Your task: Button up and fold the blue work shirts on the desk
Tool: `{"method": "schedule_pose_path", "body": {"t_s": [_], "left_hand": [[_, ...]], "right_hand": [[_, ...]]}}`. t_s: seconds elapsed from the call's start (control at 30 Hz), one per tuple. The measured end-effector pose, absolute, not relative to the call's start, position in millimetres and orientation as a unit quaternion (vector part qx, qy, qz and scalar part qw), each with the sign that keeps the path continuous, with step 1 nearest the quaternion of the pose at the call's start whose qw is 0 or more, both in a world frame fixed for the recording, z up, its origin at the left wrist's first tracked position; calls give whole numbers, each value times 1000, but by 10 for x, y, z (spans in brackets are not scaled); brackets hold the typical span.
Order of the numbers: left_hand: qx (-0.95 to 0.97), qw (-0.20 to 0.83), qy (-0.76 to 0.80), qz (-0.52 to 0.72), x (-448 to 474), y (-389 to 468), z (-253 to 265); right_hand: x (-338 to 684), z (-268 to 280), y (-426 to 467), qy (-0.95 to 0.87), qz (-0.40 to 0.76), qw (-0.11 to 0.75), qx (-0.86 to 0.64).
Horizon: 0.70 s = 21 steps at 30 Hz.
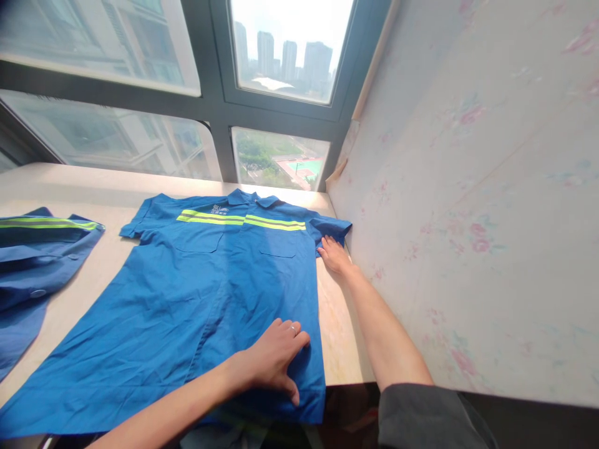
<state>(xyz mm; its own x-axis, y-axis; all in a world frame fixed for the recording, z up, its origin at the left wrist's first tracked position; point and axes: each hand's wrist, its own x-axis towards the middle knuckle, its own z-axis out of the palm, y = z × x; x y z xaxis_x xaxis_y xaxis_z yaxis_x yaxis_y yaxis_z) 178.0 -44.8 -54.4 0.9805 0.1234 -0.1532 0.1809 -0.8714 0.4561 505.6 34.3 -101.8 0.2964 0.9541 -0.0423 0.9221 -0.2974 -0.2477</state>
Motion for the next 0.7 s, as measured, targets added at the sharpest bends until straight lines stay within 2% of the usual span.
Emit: {"method": "schedule_pose_path", "body": {"t_s": [0.13, 0.23, 0.3, 0.4, 0.47, 0.53, 0.6, 0.7], "left_hand": [[969, 233, 58, -52, 1725, -482, -582], [961, 266, 69, -35, 1672, -472, -553], [938, 335, 88, -28, 1642, -405, -501], [860, 498, 115, -20, 1636, -153, -427], [826, 542, 151, 30, 1670, 120, -414], [852, 466, 207, 116, 1722, 451, -443], [898, 315, 259, 165, 1763, 794, -508], [930, 130, 330, 99, 1752, 1207, -641]], "right_hand": [[5172, -1015, 406, -588, 113, 94, -796], [5233, -1005, 457, -585, 120, 98, -796], [5242, -1004, 474, -584, 121, 100, -796], [5215, -1009, 467, -587, 116, 100, -795], [5192, -1009, 452, -588, 111, 98, -795], [5183, -1002, 439, -590, 109, 98, -794], [5191, -988, 435, -593, 109, 101, -791], [5226, -972, 443, -596, 122, 112, -786]]}}
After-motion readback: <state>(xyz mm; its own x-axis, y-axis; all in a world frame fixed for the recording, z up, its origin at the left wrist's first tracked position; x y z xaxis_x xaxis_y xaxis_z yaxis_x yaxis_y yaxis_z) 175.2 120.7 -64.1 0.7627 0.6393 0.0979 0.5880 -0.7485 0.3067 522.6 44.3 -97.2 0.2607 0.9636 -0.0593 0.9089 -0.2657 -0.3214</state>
